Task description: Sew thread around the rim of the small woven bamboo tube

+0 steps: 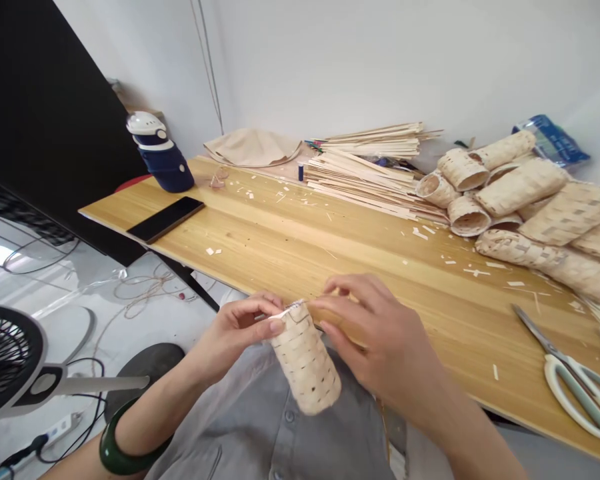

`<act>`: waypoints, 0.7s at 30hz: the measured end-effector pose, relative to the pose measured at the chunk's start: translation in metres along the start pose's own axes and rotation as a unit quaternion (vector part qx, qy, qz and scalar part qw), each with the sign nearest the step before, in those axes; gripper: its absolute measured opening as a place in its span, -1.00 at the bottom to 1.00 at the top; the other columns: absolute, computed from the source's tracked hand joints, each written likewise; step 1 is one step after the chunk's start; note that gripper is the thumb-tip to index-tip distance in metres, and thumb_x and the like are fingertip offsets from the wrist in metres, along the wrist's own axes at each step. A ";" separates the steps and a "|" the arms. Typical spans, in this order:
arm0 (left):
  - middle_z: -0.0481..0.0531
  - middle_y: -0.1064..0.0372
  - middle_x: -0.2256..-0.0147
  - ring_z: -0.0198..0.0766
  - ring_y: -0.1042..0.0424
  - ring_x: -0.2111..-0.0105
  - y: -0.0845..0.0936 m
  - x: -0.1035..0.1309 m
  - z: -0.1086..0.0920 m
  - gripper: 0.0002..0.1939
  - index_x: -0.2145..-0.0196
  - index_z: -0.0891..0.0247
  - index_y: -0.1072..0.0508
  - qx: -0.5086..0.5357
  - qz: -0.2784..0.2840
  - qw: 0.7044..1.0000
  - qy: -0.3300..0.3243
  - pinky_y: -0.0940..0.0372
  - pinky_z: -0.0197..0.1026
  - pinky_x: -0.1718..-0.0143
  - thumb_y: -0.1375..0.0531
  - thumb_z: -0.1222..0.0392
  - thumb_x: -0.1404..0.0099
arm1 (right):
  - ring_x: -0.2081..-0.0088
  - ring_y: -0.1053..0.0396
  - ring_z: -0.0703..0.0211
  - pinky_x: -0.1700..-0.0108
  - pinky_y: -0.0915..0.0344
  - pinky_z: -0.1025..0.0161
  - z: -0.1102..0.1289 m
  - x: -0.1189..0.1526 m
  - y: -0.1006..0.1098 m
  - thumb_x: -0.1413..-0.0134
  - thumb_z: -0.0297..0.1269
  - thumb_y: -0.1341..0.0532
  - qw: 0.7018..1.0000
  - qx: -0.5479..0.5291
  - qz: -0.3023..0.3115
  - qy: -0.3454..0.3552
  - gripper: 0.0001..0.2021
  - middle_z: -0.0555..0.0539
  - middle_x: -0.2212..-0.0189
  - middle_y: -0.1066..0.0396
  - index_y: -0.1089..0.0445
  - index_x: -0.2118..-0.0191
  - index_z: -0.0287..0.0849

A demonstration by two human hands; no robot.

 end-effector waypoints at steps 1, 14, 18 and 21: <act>0.04 -0.40 0.29 -0.24 -0.37 0.23 0.000 0.001 -0.002 -0.87 0.43 0.26 -0.62 -0.002 -0.011 1.000 0.000 -0.28 -0.22 0.18 -0.41 0.15 -0.11 | 0.07 -0.38 0.02 0.11 -0.36 0.11 0.004 0.002 -0.002 -0.24 -0.37 -0.22 0.998 0.032 -0.042 0.020 -0.82 -0.13 0.07 -0.45 -0.47 0.07 -0.04; 0.05 -0.38 0.25 -0.19 -0.38 0.18 0.001 0.003 0.003 -0.88 0.44 0.19 -0.66 -0.079 0.019 0.995 0.053 -0.28 -0.20 0.13 -0.39 0.10 -0.13 | 0.17 -0.46 0.10 0.04 -0.47 0.19 0.031 0.014 -0.032 -0.23 -0.49 -0.18 0.971 0.064 -0.147 0.178 -0.90 -0.13 0.32 -0.55 -0.46 0.21 -0.28; 0.07 -0.39 0.28 -0.15 -0.36 0.19 0.001 -0.001 -0.001 -0.82 0.53 0.21 -0.62 -0.118 -0.026 0.992 0.035 -0.26 -0.20 0.17 -0.39 0.06 -0.09 | 0.06 -0.48 0.08 0.02 -0.49 0.15 0.050 0.020 -0.010 -0.25 -0.44 -0.20 0.970 -0.125 -0.198 0.070 -0.93 -0.13 0.24 -0.51 -0.42 0.21 -0.18; 0.07 -0.40 0.30 -0.13 -0.37 0.20 -0.001 0.000 -0.004 -0.79 0.56 0.21 -0.60 -0.124 -0.029 0.991 0.046 -0.27 -0.21 0.19 -0.37 0.04 -0.09 | 0.24 -0.57 0.04 0.43 -0.49 0.25 0.047 0.033 -0.002 -0.34 -0.14 -0.12 0.891 -0.417 -0.161 -0.079 -0.80 -0.13 0.26 -0.49 -0.30 0.30 -0.09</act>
Point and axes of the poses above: each hand's wrist, its own x-axis away from the middle knuckle, its own y-axis out of the back of the hand, z = x × y, the point moved 2 cm from there along -x, towards the middle knuckle
